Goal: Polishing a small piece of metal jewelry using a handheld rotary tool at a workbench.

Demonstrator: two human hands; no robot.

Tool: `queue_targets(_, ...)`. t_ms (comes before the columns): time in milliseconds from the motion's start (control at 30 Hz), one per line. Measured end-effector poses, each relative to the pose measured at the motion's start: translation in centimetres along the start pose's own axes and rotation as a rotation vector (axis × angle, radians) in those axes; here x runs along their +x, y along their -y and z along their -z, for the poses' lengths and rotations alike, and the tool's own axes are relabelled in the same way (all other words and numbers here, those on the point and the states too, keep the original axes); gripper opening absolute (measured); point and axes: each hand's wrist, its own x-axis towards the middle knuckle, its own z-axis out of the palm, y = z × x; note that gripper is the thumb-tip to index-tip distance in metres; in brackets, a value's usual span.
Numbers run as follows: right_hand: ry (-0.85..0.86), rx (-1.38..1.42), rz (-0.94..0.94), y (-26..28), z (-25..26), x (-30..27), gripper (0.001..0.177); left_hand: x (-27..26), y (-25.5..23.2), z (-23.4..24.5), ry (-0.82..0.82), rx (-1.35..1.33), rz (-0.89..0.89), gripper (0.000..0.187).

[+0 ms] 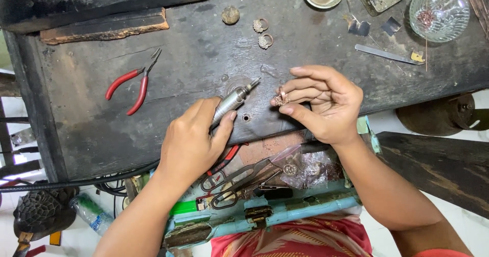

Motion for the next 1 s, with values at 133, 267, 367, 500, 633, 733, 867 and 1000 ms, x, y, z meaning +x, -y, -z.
queue_targets(133, 0.012, 0.010, 0.031, 0.1, -0.2, 0.2, 0.062, 0.0, -0.1, 0.0, -0.010, -0.004, -0.003, 0.025)
queue_targets(267, 0.017, 0.030, 0.042, 0.3, -0.4, 0.3, 0.065, 0.0, 0.0, 0.0, -0.009, 0.006, -0.001, 0.025)
queue_targets(367, 0.018, 0.030, 0.045, 0.2, -0.4, 0.3, 0.066, 0.0, 0.0, 0.0, -0.007, 0.002, -0.001, 0.025)
queue_targets(500, 0.022, 0.024, 0.057, 0.4, -0.6, 0.3, 0.063, 0.1, -0.2, 0.1, 0.003, -0.019, 0.009, 0.025)
queue_targets(633, 0.007, -0.066, 0.037, 1.5, -0.9, 0.9, 0.054, 0.0, -0.1, 0.1, 0.004, 0.001, 0.004, 0.025)
queue_targets(733, 0.054, -0.280, 0.039, 2.8, -0.6, 1.6, 0.033, 0.0, 0.0, 0.0, -0.010, 0.006, -0.008, 0.025)
queue_targets(867, 0.152, -0.531, 0.010, 3.9, -0.7, 1.9, 0.027, 0.0, 0.3, 0.0, -0.001, -0.012, -0.001, 0.025)
queue_targets(1000, 0.247, -0.731, 0.079, 4.7, -0.6, 1.3, 0.028, 0.1, 0.1, 0.7, 0.089, -0.070, -0.015, 0.024)
